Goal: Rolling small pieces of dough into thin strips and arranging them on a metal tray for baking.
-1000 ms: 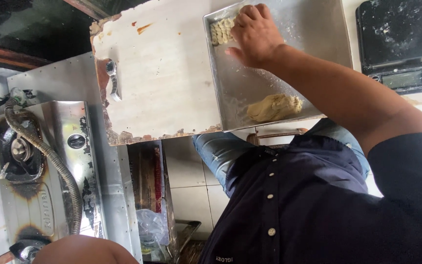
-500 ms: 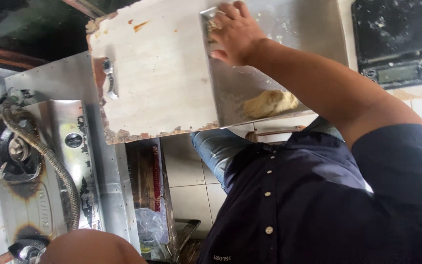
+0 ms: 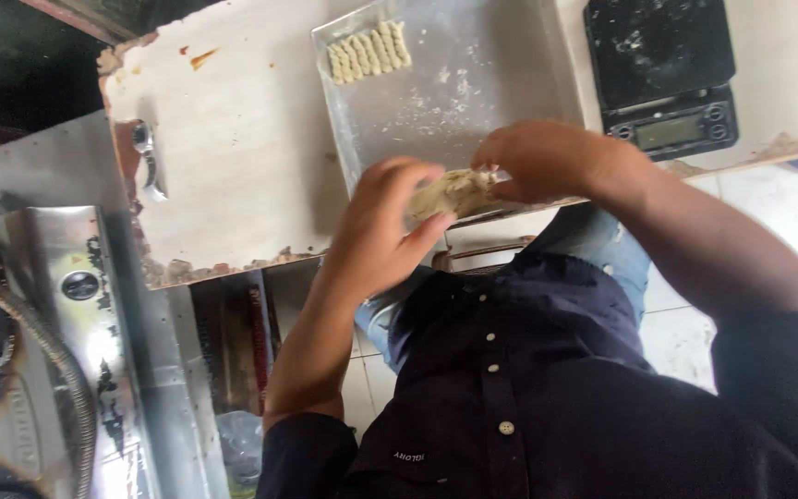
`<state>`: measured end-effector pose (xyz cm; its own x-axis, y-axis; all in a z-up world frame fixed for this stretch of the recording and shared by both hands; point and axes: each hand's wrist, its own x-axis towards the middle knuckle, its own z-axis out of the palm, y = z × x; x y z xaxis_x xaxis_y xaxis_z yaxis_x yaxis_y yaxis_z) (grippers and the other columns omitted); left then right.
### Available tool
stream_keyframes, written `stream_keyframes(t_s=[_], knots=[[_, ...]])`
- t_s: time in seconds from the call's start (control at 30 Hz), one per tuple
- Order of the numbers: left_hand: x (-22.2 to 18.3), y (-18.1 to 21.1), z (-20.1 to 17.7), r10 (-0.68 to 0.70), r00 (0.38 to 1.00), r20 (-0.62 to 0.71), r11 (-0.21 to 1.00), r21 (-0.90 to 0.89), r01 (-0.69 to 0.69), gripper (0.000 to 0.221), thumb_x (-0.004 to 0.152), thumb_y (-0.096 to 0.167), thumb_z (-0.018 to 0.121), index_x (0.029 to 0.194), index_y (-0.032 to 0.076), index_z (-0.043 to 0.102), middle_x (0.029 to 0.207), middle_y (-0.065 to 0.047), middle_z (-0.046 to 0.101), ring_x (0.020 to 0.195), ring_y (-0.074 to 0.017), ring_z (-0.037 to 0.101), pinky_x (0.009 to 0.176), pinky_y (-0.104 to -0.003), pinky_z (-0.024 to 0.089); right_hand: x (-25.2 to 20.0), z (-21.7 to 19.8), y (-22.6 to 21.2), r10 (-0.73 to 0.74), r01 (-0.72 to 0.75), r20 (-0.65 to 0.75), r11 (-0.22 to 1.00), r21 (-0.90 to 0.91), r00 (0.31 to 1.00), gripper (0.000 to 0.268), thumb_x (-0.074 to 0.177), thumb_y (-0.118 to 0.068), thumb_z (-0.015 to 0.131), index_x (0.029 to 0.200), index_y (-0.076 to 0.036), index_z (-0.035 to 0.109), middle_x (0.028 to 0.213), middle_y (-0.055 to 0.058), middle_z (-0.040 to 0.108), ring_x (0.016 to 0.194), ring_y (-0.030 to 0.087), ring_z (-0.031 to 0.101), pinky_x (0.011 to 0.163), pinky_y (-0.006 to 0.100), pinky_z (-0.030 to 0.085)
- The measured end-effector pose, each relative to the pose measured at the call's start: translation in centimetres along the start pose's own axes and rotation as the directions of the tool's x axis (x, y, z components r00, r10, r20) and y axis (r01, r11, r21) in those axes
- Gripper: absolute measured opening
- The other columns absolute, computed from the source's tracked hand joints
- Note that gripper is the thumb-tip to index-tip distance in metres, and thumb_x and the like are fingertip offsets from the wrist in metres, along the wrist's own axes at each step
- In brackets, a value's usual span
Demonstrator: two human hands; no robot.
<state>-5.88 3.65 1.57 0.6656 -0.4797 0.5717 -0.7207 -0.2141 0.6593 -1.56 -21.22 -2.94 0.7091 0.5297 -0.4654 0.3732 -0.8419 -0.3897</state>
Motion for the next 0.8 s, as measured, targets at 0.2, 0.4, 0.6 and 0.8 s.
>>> stream_keyframes(t_s=[0.2,0.4,0.6,0.8], knots=[[-0.5,-4.6,5.8,-0.484,0.765,0.425,0.86,0.393,0.325,0.048,0.085,0.029,0.078,0.116,-0.005,0.065,0.113,-0.025,0.06,0.106,-0.0428,0.062,0.091,-0.051,0.05,-0.5,0.9,-0.3,-0.025,0.024,-0.034,0.999,-0.034,0.999,0.033,0.09,-0.03,0.075,0.122,-0.021,0.071,0.114,0.003,0.073,0.11,0.031,0.072,0.091,0.049,0.057],[-0.5,-5.6,6.6,-0.555,0.732,0.395,0.831,0.303,0.467,0.05,0.085,0.031,0.076,0.125,0.002,0.068,0.113,-0.019,0.063,0.111,-0.0422,0.063,0.096,-0.053,0.05,0.5,2.9,0.8,-0.028,0.026,-0.182,1.0,-0.011,0.983,0.032,0.087,-0.043,0.077,0.104,-0.017,0.076,0.096,0.005,0.076,0.094,0.033,0.076,0.08,0.045,0.061],[-1.1,-6.7,7.2,-0.542,0.746,0.387,0.838,0.31,0.448,0.049,0.078,0.03,0.08,0.119,0.004,0.07,0.106,-0.02,0.065,0.108,-0.0439,0.063,0.097,-0.056,0.048,0.7,3.7,1.1,0.0,0.006,-0.284,1.0,0.02,0.959,0.024,0.087,-0.039,0.077,0.096,-0.016,0.078,0.09,0.005,0.076,0.084,0.029,0.076,0.073,0.041,0.063],[-0.9,-5.7,7.2,-0.524,0.782,0.337,0.851,0.252,0.461,0.046,0.081,0.028,0.078,0.119,0.005,0.07,0.106,-0.019,0.067,0.106,-0.0407,0.066,0.096,-0.051,0.05,-1.0,3.2,1.8,0.172,0.05,-0.379,0.859,0.51,0.909,0.034,0.085,-0.019,0.075,0.116,-0.006,0.073,0.093,0.017,0.077,0.094,0.041,0.074,0.085,0.052,0.056]])
